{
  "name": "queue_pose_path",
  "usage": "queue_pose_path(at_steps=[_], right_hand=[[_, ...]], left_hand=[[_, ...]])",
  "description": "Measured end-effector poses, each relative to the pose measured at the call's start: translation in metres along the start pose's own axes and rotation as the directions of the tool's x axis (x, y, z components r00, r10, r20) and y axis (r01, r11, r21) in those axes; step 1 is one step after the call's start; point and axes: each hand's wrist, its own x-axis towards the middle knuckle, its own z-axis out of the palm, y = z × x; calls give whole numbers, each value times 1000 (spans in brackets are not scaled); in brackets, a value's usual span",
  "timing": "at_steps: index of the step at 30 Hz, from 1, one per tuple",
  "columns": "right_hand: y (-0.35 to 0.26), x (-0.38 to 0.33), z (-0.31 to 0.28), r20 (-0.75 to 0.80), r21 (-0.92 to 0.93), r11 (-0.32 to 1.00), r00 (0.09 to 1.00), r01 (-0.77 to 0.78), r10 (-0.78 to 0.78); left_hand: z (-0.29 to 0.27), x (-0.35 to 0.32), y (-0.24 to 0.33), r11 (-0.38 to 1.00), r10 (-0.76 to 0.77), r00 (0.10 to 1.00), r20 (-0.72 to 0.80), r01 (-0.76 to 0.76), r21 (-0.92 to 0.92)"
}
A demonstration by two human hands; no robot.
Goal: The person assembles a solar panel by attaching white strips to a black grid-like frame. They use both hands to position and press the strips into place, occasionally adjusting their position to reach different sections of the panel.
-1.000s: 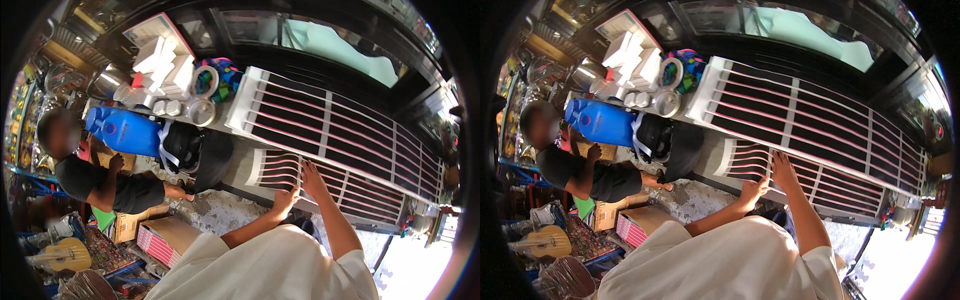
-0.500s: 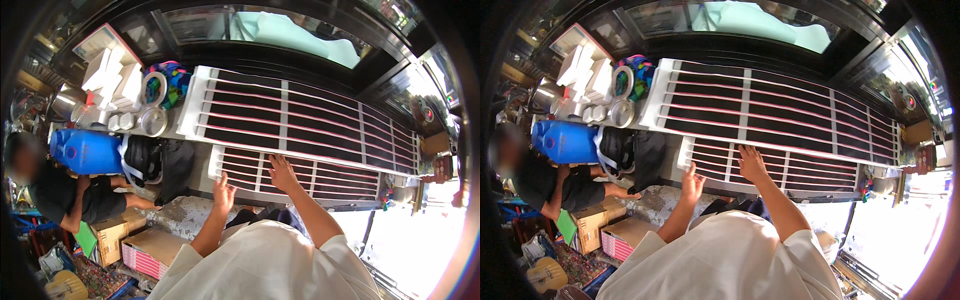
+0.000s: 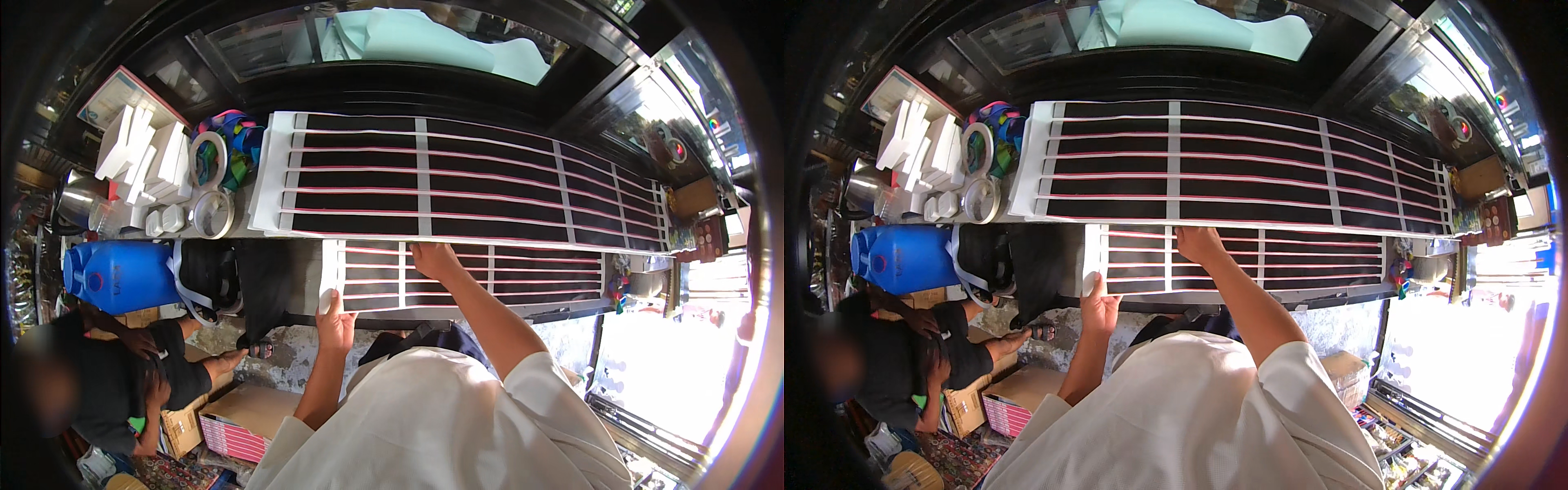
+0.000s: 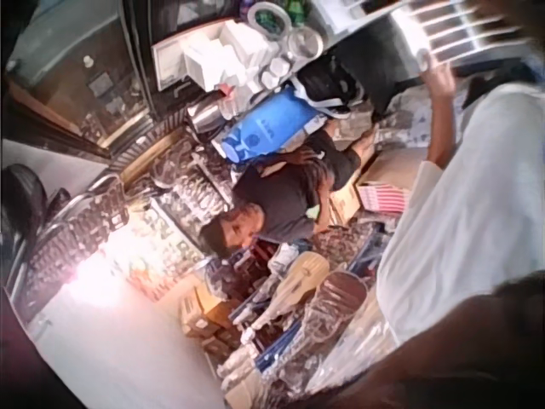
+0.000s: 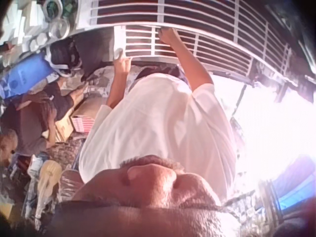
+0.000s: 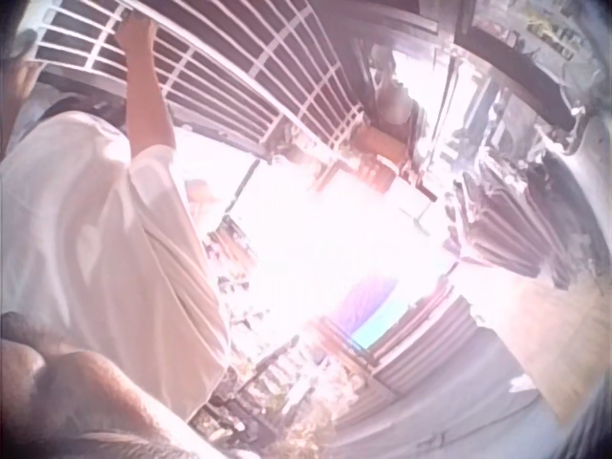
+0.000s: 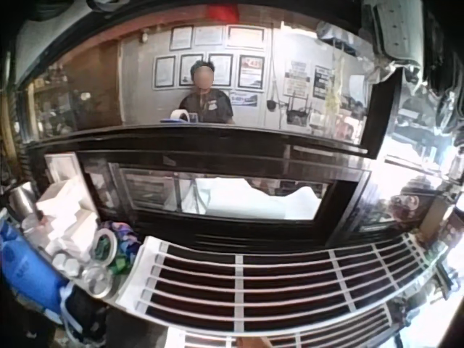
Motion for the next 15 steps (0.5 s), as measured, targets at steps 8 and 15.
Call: queue_pose_path(at_steps=[8, 15], right_hand=[[8, 33, 0, -27, -220, 957, 979, 189, -200], [0, 45, -13, 112, -68, 998, 994, 12, -4]], left_hand=[[11, -11, 5, 1000, -3, 1000, 11, 3, -6], [-1, -7, 7, 999, -11, 999, 37, 12, -40]])
